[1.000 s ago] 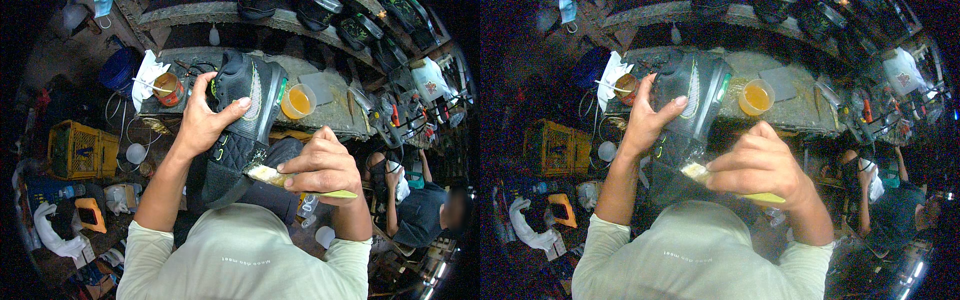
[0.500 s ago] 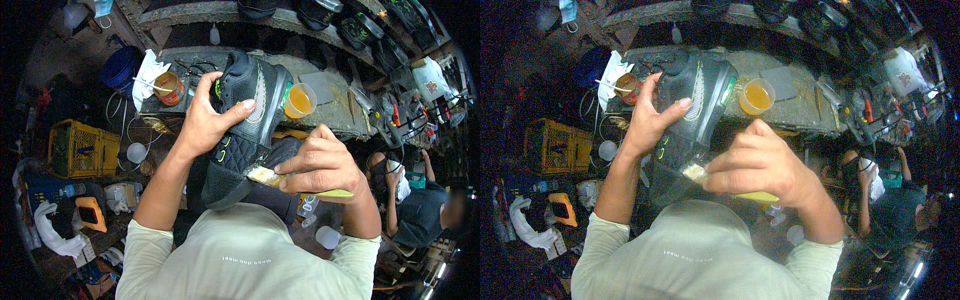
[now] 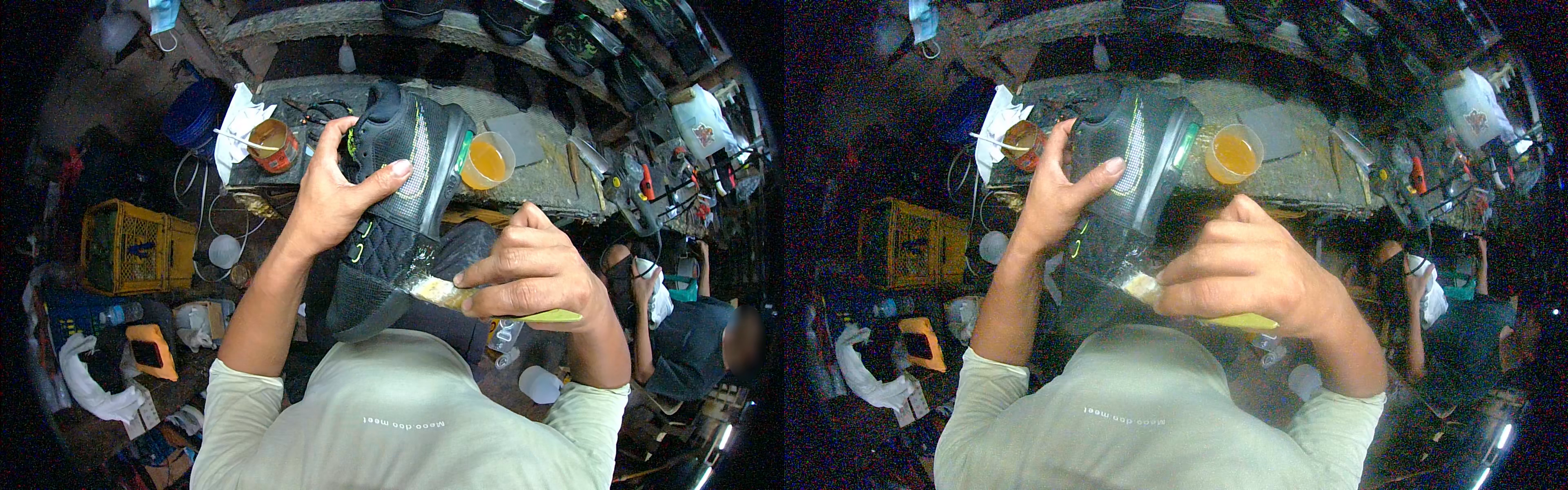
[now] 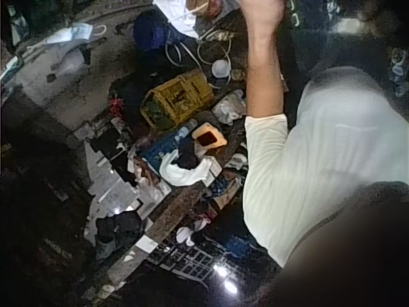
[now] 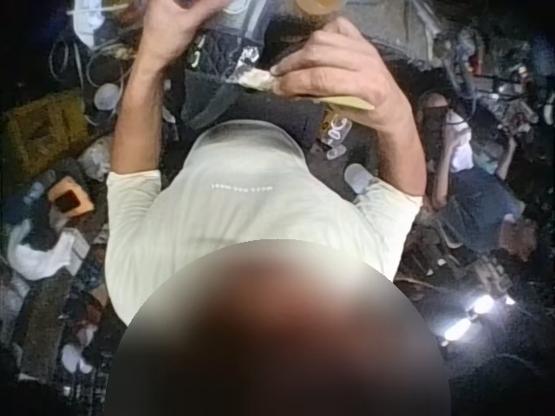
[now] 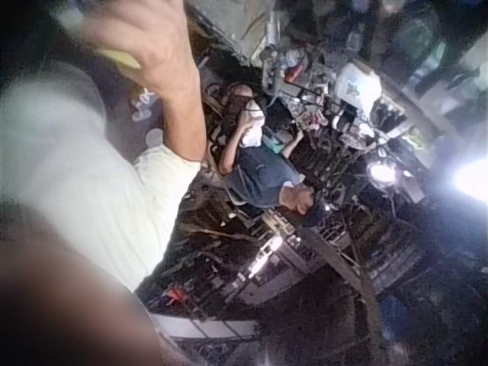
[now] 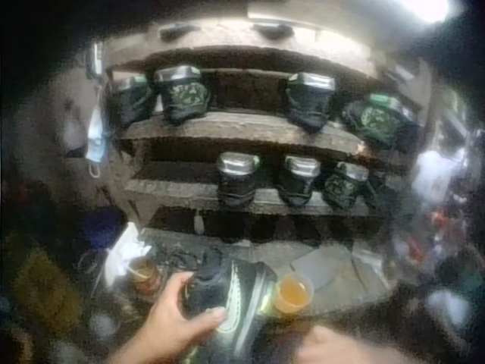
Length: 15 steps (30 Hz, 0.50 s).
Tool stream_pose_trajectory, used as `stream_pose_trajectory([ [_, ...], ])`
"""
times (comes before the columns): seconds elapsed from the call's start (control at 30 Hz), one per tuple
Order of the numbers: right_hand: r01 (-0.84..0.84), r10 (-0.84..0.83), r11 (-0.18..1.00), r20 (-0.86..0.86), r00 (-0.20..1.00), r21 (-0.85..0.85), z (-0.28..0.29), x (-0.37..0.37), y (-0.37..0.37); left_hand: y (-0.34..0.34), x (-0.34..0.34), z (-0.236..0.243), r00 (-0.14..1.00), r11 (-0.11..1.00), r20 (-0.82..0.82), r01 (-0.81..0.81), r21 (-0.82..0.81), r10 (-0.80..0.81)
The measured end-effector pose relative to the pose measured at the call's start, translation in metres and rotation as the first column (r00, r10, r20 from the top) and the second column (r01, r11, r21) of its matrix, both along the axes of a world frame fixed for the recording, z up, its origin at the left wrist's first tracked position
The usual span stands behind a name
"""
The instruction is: The person paints a black shoe with a brush, repeatedly dipping the brush into a small container of yellow paint and applying it to the shoe's upper and sole. The person rotates the shoe to cover different areas and places it on a shelf after finishing.
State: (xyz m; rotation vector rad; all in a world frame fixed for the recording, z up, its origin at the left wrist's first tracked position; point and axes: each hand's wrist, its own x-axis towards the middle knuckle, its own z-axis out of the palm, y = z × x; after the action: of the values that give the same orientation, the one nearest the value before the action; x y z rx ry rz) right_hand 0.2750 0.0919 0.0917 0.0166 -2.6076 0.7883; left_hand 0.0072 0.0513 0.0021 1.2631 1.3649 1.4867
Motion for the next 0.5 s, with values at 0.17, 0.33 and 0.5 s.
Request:
stream_pose_trajectory([
  [0.17, -0.007, 0.007, 1.0, 0.006, 1.0, 0.001, -0.002, 0.007, -0.001, -0.001, -0.002, 0.001, 0.999, 1.0, 0.049, -0.002, -0.03, 0.003],
  [0.33, 0.091, -0.108, 0.989, -0.149, 0.983, -0.117, -0.003, 0.01, -0.005, -0.006, -0.003, 0.007, 0.985, 0.999, 0.17, 0.021, -0.031, -0.016],
  [0.5, 0.199, -0.206, 0.978, -0.253, 0.945, -0.055, -0.012, 0.004, -0.008, -0.008, 0.0, 0.01, 0.999, 0.998, 0.043, -0.003, -0.055, 0.005],
])
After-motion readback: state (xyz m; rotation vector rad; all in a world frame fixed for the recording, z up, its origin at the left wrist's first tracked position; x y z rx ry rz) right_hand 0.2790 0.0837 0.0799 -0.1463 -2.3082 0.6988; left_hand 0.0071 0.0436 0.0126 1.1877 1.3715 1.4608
